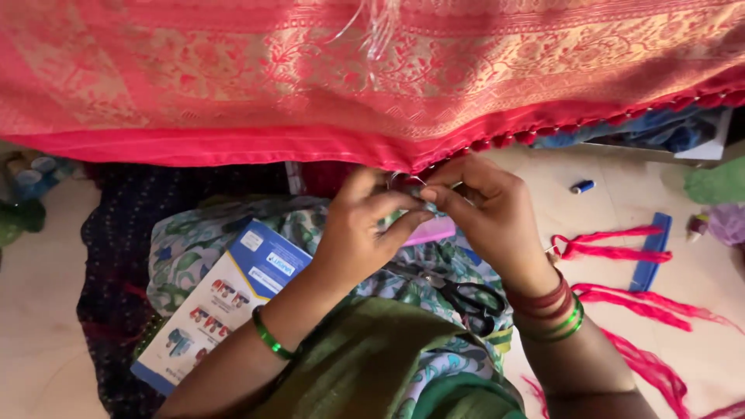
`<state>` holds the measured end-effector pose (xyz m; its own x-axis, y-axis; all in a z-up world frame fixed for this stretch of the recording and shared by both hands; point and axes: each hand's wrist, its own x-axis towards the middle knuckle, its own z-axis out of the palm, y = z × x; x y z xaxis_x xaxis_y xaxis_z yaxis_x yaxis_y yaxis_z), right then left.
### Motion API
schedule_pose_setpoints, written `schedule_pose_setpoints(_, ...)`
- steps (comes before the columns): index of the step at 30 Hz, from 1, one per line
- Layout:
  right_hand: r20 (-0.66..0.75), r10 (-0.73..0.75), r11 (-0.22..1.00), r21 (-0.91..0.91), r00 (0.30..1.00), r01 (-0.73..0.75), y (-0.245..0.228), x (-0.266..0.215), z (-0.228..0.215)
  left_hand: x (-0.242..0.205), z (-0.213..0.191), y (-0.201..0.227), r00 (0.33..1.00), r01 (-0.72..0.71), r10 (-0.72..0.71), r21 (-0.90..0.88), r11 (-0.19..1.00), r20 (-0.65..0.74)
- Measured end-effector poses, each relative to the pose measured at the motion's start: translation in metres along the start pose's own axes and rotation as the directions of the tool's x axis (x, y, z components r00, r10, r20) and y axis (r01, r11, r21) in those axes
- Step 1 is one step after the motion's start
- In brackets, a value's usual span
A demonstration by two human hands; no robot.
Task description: Attaching pink thread tassels to the edge of a red saree using a needle and thread.
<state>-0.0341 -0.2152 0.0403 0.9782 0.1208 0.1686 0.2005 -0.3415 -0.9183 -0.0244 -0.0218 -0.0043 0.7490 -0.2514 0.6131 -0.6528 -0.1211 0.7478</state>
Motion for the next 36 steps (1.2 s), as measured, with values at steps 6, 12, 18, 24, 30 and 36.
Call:
schedule_pose_setpoints(6,-0.002,-0.082,0.997,0.002,0.997,0.082,-0.008,0.002,0.007,0.035,-0.04,0.044,0.957,-0.28,0.285,0.411,0.868,0.048)
schedule_pose_setpoints(12,-0.134,-0.212,0.935,-0.317,0.968,0.161,-0.022,-0.001,0.006,0.023,-0.041,0.032,0.976,-0.206,0.21,0.568,0.797,0.06)
schedule_pose_setpoints(18,-0.038,-0.345,0.87,-0.388,0.938,0.304,-0.021,0.002,0.008,0.026,-0.028,0.027,0.989,-0.013,0.044,0.207,0.978,-0.144)
schedule_pose_setpoints(24,0.076,-0.479,0.727,-0.523,0.874,0.444,-0.015,0.004,0.01,0.029,-0.018,0.007,0.984,0.033,0.023,0.308,0.951,-0.178)
schedule_pose_setpoints(30,-0.049,-0.338,0.846,-0.453,0.94,0.28,-0.002,-0.002,0.004,0.024,-0.022,-0.013,0.891,0.44,-0.454,-0.261,0.859,0.007)
schedule_pose_setpoints(36,-0.038,-0.371,0.822,-0.479,0.928,0.309,-0.012,-0.01,0.009,0.03,-0.004,0.003,0.886,0.42,-0.461,-0.498,0.758,0.047)
